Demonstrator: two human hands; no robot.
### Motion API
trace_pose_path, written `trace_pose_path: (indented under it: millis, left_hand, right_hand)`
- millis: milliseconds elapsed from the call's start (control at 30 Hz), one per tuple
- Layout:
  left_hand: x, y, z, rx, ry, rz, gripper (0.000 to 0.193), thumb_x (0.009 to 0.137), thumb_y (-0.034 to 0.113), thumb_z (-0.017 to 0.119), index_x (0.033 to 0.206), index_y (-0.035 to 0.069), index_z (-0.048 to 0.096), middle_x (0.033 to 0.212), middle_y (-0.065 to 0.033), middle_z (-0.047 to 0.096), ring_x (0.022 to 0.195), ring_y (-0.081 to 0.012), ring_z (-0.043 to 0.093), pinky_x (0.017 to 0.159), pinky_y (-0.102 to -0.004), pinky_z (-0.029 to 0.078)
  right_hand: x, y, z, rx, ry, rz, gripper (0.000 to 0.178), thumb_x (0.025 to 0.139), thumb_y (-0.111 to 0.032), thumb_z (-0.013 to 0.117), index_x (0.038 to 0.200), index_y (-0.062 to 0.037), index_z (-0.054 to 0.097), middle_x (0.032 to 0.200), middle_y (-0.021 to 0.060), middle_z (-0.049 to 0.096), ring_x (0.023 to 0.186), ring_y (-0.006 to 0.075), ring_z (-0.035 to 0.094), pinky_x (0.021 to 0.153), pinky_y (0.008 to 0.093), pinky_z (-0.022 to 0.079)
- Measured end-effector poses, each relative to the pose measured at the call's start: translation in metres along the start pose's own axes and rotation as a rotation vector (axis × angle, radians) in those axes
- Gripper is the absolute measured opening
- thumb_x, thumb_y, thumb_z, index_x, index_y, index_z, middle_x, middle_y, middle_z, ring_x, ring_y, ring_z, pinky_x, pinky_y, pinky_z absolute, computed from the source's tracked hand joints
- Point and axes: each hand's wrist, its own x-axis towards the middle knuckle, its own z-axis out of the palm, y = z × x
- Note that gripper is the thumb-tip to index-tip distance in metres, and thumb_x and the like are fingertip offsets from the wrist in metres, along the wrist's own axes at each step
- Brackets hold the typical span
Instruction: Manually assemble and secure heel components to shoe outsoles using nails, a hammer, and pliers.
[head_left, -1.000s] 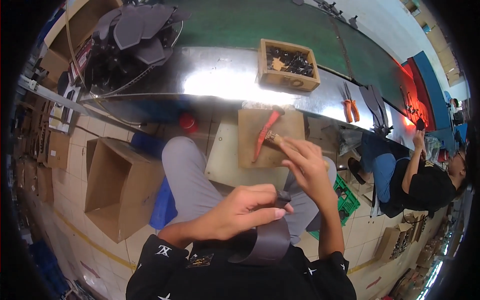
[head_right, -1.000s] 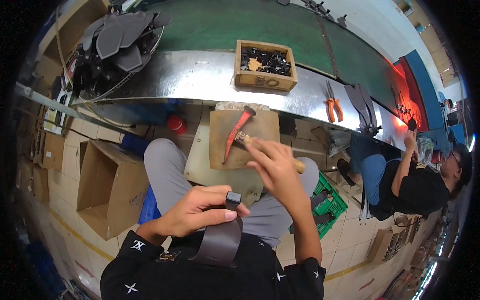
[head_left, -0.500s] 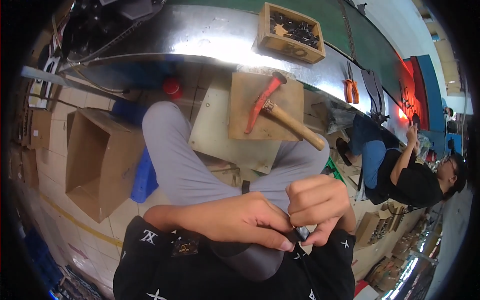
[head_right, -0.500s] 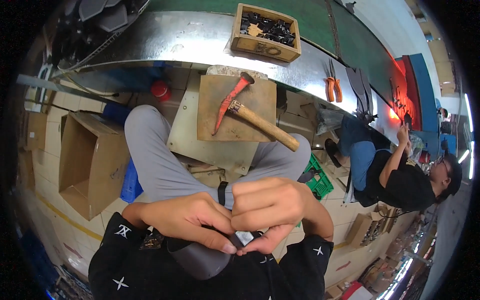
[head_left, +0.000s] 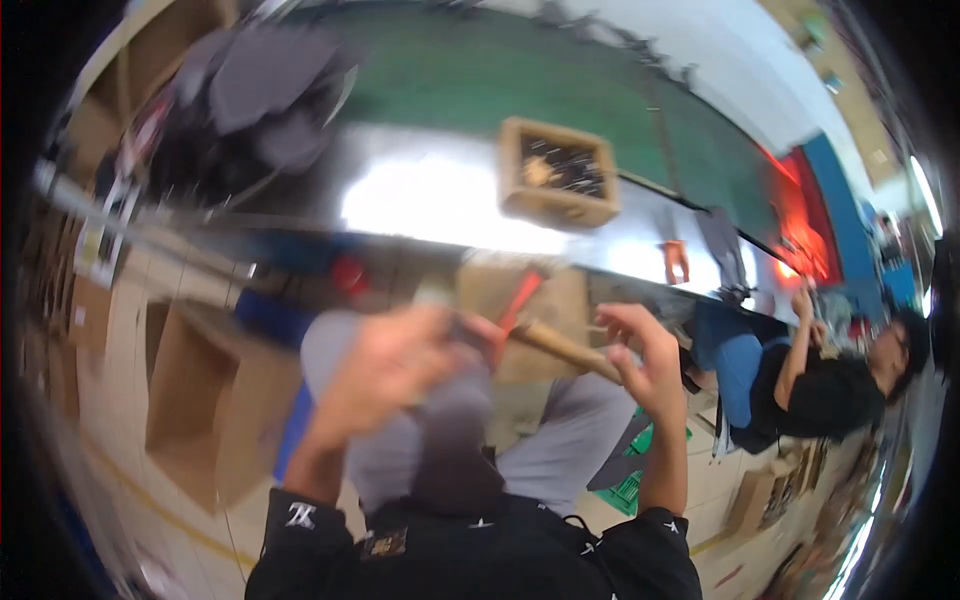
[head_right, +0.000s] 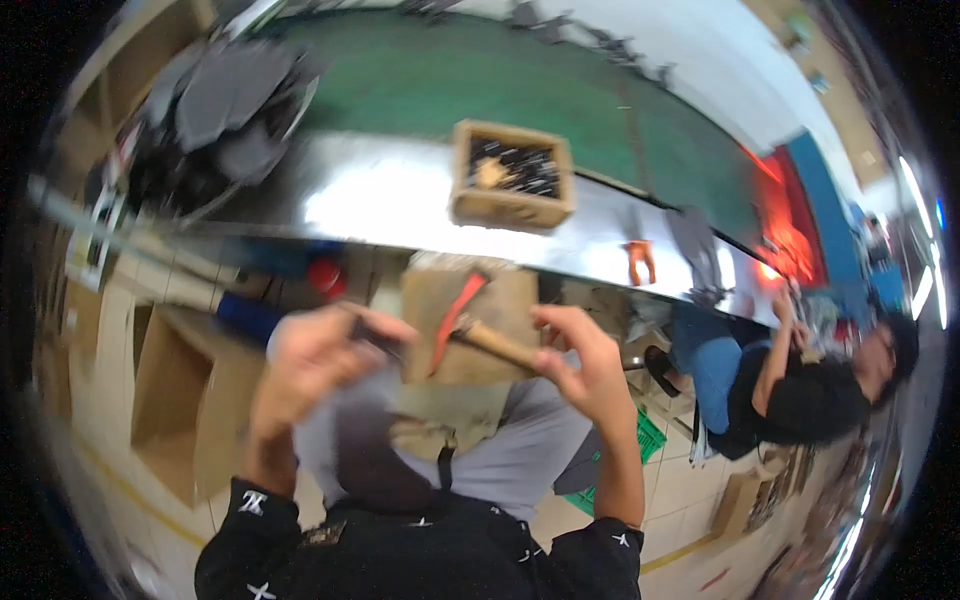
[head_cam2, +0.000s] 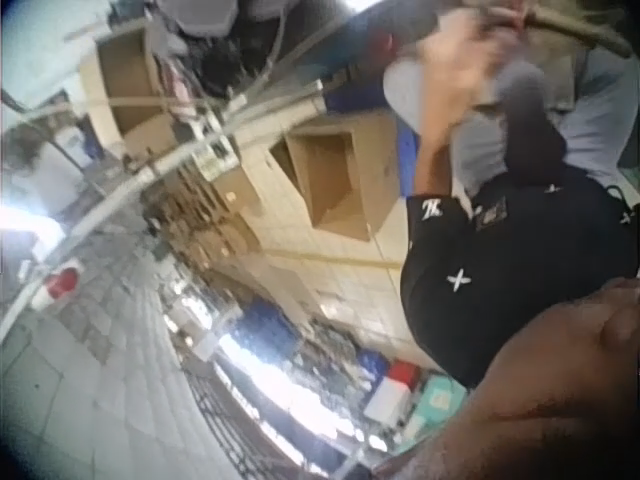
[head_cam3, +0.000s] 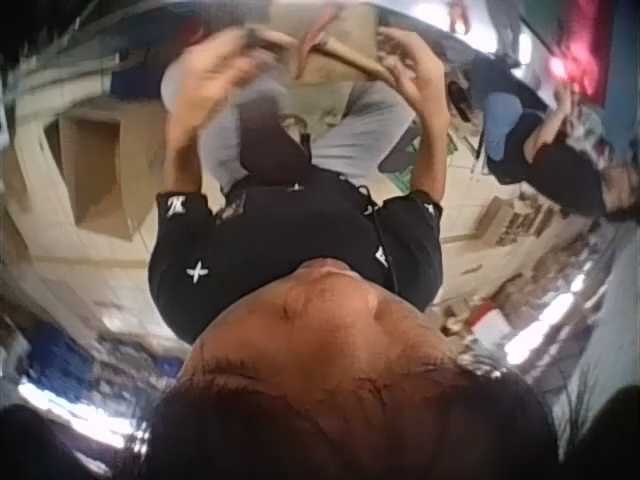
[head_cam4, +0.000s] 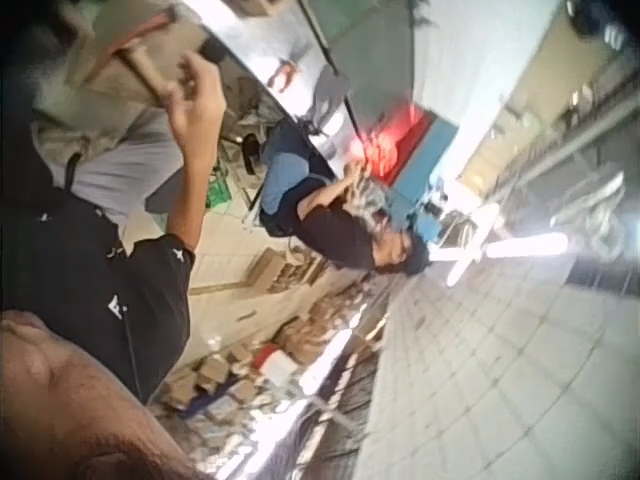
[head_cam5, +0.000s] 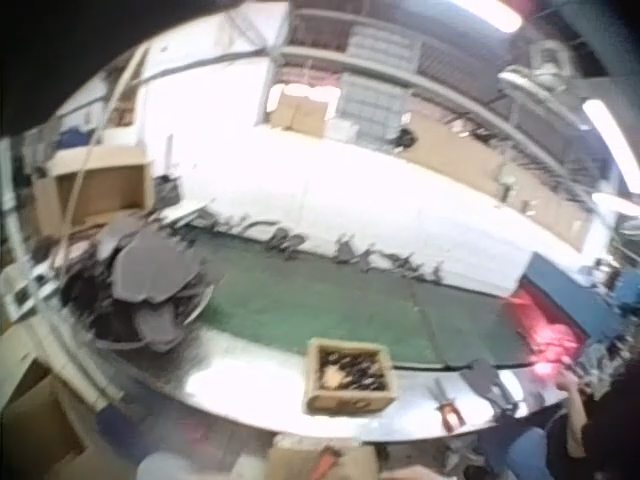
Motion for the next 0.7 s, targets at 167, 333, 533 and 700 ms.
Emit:
trace_pose_path:
  millis: [167,333,533,700]
  left_hand:
    - [0.067,-0.065,-0.128,0.245,0.599,0.143,0.047,0.098,0.018,0.058,0.138,-0.004,0.049,0.137,-0.0177,0.057,0.12,-0.0207,0.056,0.101,-0.0285,0.043]
    - [0.117,-0.135,-0.117,0.77,0.684,0.039,0.062,0.096,0.019,0.061,0.144,-0.01,0.037,0.149,-0.03,0.039,0.141,-0.0387,0.038,0.117,-0.0375,0.028]
    - [0.097,-0.104,-0.034,1.162,0.756,0.032,0.06,0.093,0.019,0.059,0.145,-0.005,0.038,0.158,-0.0278,0.021,0.148,-0.0436,0.018,0.119,-0.057,0.015]
    - [0.11,-0.03,0.024,1.112,0.586,0.315,0.061,0.09,0.007,0.061,0.146,0.003,0.039,0.159,-0.0215,0.025,0.149,-0.042,0.016,0.12,-0.0532,0.014]
  right_hand:
    - [0.013,0.145,-0.064,-0.384,0.604,0.301,0.027,0.096,-0.025,0.06,0.106,-0.0004,0.065,0.088,0.0132,0.068,0.068,0.0283,0.063,0.066,0.0372,0.051]
    - [-0.007,0.292,-0.173,-0.975,1.039,0.376,0.039,0.094,-0.036,0.062,0.101,0.0013,0.064,0.082,0.0208,0.066,0.081,0.0419,0.065,0.074,0.0493,0.052]
    - [0.031,0.299,-0.174,-0.463,0.668,0.393,0.033,0.085,-0.028,0.068,0.083,0.0053,0.066,0.072,0.0211,0.067,0.066,0.034,0.068,0.063,0.041,0.052]
    - [0.09,0.174,-0.147,0.966,0.625,0.419,0.019,0.093,-0.019,0.067,0.083,-0.0088,0.055,0.058,-0.0088,0.032,0.044,0.0017,0.029,0.038,0.0203,0.02]
